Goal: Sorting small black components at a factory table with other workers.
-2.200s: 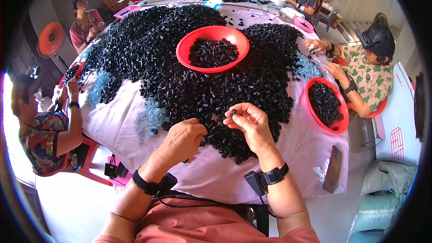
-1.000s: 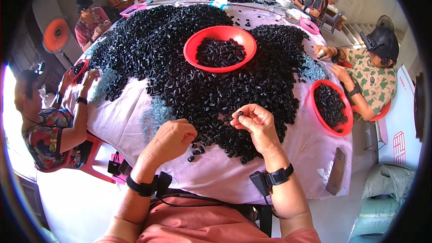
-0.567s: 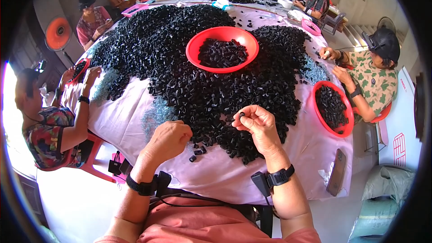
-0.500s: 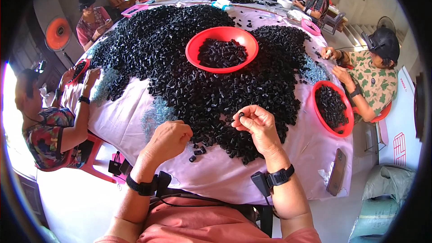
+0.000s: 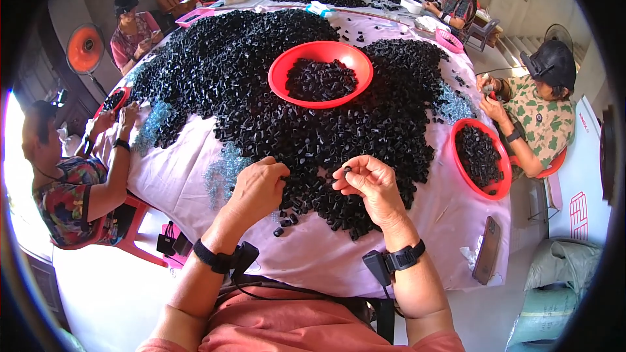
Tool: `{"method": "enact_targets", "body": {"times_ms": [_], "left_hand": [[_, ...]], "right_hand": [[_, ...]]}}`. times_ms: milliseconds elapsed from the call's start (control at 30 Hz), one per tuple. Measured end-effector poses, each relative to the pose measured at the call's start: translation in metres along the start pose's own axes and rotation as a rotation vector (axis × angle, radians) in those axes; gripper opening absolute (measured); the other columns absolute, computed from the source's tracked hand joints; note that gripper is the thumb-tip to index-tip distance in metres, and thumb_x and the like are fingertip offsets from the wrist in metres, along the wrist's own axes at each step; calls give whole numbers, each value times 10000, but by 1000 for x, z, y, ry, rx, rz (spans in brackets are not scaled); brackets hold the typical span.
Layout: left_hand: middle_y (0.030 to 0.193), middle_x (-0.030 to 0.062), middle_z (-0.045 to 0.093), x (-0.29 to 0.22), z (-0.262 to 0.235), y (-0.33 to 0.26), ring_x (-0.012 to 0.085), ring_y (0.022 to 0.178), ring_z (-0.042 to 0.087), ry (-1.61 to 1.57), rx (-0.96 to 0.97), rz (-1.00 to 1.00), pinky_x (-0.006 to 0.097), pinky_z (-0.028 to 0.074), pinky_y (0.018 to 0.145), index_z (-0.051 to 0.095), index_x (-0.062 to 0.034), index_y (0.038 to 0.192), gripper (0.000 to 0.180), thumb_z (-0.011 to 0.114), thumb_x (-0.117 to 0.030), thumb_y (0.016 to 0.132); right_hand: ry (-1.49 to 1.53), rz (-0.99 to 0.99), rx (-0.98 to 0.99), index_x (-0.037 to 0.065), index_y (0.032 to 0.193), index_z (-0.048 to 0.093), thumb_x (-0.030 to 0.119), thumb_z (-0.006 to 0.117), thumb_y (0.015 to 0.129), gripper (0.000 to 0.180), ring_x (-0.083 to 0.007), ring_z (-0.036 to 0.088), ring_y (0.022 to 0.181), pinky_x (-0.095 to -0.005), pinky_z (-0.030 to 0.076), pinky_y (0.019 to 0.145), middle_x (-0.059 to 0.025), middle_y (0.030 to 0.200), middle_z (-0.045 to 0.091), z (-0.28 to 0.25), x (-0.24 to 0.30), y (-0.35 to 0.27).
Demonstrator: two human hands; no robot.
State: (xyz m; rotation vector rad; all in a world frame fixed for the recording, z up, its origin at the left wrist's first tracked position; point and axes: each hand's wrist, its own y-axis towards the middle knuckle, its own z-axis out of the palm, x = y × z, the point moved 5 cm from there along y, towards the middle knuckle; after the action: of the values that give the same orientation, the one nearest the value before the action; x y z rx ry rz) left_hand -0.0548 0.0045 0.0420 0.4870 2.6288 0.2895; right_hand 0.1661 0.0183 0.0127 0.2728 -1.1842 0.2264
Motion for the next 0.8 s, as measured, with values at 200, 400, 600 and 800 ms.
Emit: {"method": "enact_targets", "body": {"times_ms": [200,400,600,800], "left_hand": [[922,132,601,1,9,3,335,936,616,24,69,-78,427,510,792,695,-36,944,188,660,-57,761],[954,145,582,-5,8,1,348,960,602,7,51,-33,419,501,812,658,-22,920,193,654,-9,728],[947,151,574,-6,6,-1,361,955,596,-58,45,-20,431,492,797,597,-20,898,185,645,16,723],[858,154,647,1,3,-2,316,789,665,-249,10,-47,379,517,691,592,-19,946,197,677,5,770]], "right_hand": [[16,-12,-1,46,1021,629,62,631,926,96,-165,702,828,-275,580,720,-87,951,707,0,0,1],[9,-12,-4,46,1020,629,61,632,927,95,-160,699,828,-275,580,726,-84,951,705,-1,-1,1],[6,-16,-6,54,1015,636,75,632,930,87,-165,699,827,-277,579,722,-85,949,707,-1,-2,1],[-16,-24,-2,58,1006,643,74,629,929,80,-172,703,828,-281,580,722,-92,947,710,1,-1,1]]}}
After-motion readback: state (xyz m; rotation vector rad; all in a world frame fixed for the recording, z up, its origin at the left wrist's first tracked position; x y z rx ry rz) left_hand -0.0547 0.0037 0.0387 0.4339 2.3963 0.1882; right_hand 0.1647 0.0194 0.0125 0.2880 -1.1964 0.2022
